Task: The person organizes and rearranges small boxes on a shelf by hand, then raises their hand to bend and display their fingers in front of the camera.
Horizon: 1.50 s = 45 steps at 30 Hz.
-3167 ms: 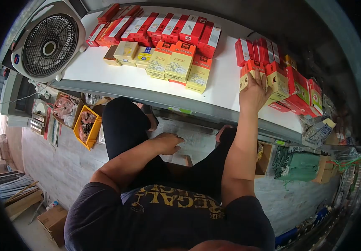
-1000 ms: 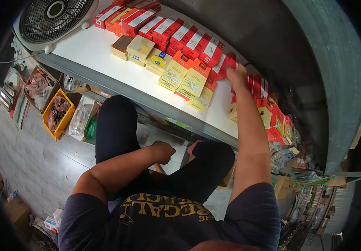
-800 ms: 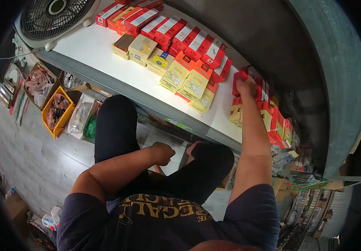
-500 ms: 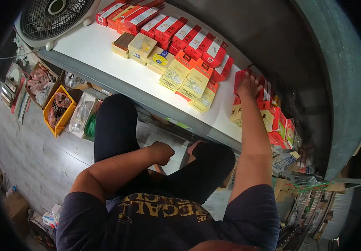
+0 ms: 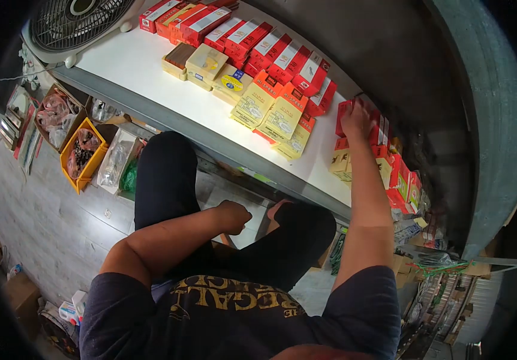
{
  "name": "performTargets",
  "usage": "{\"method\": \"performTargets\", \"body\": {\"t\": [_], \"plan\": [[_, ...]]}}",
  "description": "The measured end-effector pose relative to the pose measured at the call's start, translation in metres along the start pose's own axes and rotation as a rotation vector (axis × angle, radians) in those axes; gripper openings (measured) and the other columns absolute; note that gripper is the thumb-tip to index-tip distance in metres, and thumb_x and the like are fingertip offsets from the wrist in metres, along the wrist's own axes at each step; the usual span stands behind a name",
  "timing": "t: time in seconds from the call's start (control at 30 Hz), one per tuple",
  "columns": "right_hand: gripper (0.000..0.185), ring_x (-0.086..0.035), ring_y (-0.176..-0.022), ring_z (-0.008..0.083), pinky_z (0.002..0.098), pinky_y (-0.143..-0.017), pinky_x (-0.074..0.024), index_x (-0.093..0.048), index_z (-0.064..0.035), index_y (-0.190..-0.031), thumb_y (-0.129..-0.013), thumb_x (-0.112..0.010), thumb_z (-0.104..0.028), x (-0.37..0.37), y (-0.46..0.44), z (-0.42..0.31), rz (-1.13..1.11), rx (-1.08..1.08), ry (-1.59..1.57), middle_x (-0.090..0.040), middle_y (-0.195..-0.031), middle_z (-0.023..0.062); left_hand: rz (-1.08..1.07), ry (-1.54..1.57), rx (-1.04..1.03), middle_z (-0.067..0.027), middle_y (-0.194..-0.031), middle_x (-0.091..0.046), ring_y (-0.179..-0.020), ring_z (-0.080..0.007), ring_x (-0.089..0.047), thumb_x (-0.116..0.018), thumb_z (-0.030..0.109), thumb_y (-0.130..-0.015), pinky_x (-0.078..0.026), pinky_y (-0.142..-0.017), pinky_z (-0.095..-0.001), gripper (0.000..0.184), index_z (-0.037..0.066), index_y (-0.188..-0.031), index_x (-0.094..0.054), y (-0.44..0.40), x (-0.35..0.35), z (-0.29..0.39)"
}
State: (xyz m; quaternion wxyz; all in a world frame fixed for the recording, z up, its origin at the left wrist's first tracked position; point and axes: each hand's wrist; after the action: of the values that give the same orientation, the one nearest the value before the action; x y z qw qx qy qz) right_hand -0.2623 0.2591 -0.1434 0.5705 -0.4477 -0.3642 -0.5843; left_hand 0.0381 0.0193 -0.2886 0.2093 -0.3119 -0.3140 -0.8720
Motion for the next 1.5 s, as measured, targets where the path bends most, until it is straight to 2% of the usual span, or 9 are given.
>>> {"method": "performTargets", "body": {"t": [0.1, 0.23, 0.53, 0.63, 0.8, 0.9, 1.03, 1.33, 1.5], "plan": [[0.058, -0.036, -0.135, 0.0369, 0.0456, -0.109, -0.0295, -0.039, -0.0052, -0.143, -0.095, -0.046, -0.037, -0.003, -0.008, -0.017, 0.088, 0.199, -0.907, -0.033, -0.15, 0.0215, -0.055, -0.011, -0.007, -0.0174, -0.096, -0.066, -0.094, -0.0357, -0.064, -0.06, 0.027, -0.085, -0.051, -0.08, -0.0473, 0.03, 0.007, -0.107, -0.062, 0.002, 0.002, 0.002], [0.058, -0.046, -0.127, 0.0374, 0.0366, -0.106, -0.0344, -0.046, 0.0037, -0.135, -0.096, -0.044, -0.041, 0.003, -0.018, -0.048, 0.142, 0.215, -1.035, -0.053, -0.131, 0.0258, -0.003, -0.006, -0.002, -0.0135, -0.1, -0.067, -0.096, -0.0321, -0.065, -0.061, 0.025, -0.084, -0.052, -0.077, -0.0461, 0.026, 0.008, -0.103, -0.065, 0.004, -0.001, 0.0], [0.056, -0.041, -0.131, 0.0384, 0.0433, -0.108, -0.0341, -0.044, 0.0003, -0.137, -0.097, -0.041, -0.04, -0.04, -0.04, -0.056, 0.132, 0.194, -0.698, -0.044, -0.139, 0.024, -0.004, -0.01, 0.003, -0.0135, -0.102, -0.067, -0.098, -0.0322, -0.064, -0.06, 0.024, -0.084, -0.052, -0.079, -0.0461, 0.026, 0.009, -0.104, -0.065, 0.0, -0.004, -0.004], [0.069, -0.045, -0.128, 0.0352, 0.0416, -0.1, -0.043, -0.05, -0.0008, -0.133, -0.092, -0.048, -0.056, -0.041, -0.031, -0.057, 0.148, -0.095, -0.684, -0.052, -0.133, 0.024, -0.008, 0.01, 0.003, -0.013, -0.103, -0.067, -0.098, -0.0321, -0.064, -0.06, 0.024, -0.084, -0.051, -0.079, -0.0461, 0.026, 0.009, -0.104, -0.065, 0.002, -0.002, -0.002], [0.078, -0.054, -0.118, 0.0331, 0.0444, -0.084, -0.0525, -0.053, -0.0013, -0.129, -0.082, -0.058, -0.064, -0.026, -0.02, -0.071, 0.135, -0.327, -0.644, -0.058, -0.125, 0.0204, -0.017, -0.003, 0.012, -0.013, -0.104, -0.066, -0.099, -0.0322, -0.064, -0.06, 0.024, -0.084, -0.051, -0.079, -0.046, 0.026, 0.009, -0.104, -0.065, 0.004, 0.0, 0.002], [0.082, -0.061, -0.107, 0.037, 0.0396, -0.087, -0.0527, -0.043, -0.0055, -0.138, -0.076, -0.066, -0.054, 0.024, -0.013, -0.067, -0.431, -0.181, -0.873, -0.054, -0.129, 0.0232, -0.01, -0.009, 0.005, -0.013, -0.103, -0.066, -0.099, -0.0322, -0.064, -0.06, 0.025, -0.084, -0.051, -0.079, -0.0459, 0.026, 0.009, -0.103, -0.065, 0.004, 0.0, 0.002], [0.073, -0.066, -0.092, 0.0233, 0.0427, -0.073, -0.0562, -0.053, -0.003, -0.126, -0.075, -0.07, -0.053, 0.029, -0.012, -0.076, -0.451, -0.162, -0.954, -0.065, -0.107, 0.0124, -0.037, -0.009, -0.001, -0.0128, -0.101, -0.067, -0.098, -0.0322, -0.064, -0.061, 0.025, -0.084, -0.051, -0.078, -0.0461, 0.025, 0.009, -0.102, -0.065, 0.005, 0.004, 0.001], [0.041, -0.067, -0.079, 0.0247, 0.0358, -0.058, -0.0545, -0.061, -0.0059, -0.113, -0.079, -0.07, -0.026, -0.021, -0.039, -0.063, -0.257, -0.14, -1.158, -0.067, -0.103, 0.0119, 0.029, 0.002, -0.018, -0.0127, -0.099, -0.067, -0.096, -0.032, -0.064, -0.062, 0.026, -0.084, -0.052, -0.076, -0.0471, 0.025, 0.009, -0.102, -0.065, 0.002, -0.004, -0.003], [0.037, -0.066, -0.078, 0.0233, 0.038, -0.061, -0.0552, -0.061, -0.0082, -0.113, -0.08, -0.07, -0.023, -0.018, -0.043, -0.012, -0.45, -0.18, -1.503, -0.068, -0.095, 0.011, 0.012, -0.007, -0.007, -0.0133, -0.099, -0.067, -0.096, -0.0321, -0.064, -0.062, 0.026, -0.084, -0.052, -0.076, -0.0469, 0.026, 0.008, -0.103, -0.065, 0.003, 0.002, 0.001]]}}
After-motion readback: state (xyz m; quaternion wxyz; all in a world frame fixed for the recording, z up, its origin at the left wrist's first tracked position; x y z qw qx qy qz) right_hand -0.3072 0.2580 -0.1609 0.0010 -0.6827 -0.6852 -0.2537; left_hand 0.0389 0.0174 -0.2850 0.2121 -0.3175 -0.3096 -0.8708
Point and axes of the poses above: each hand's wrist, its own y-axis away from the middle knuckle, its own x-axis out of the back of the hand, z = x × y
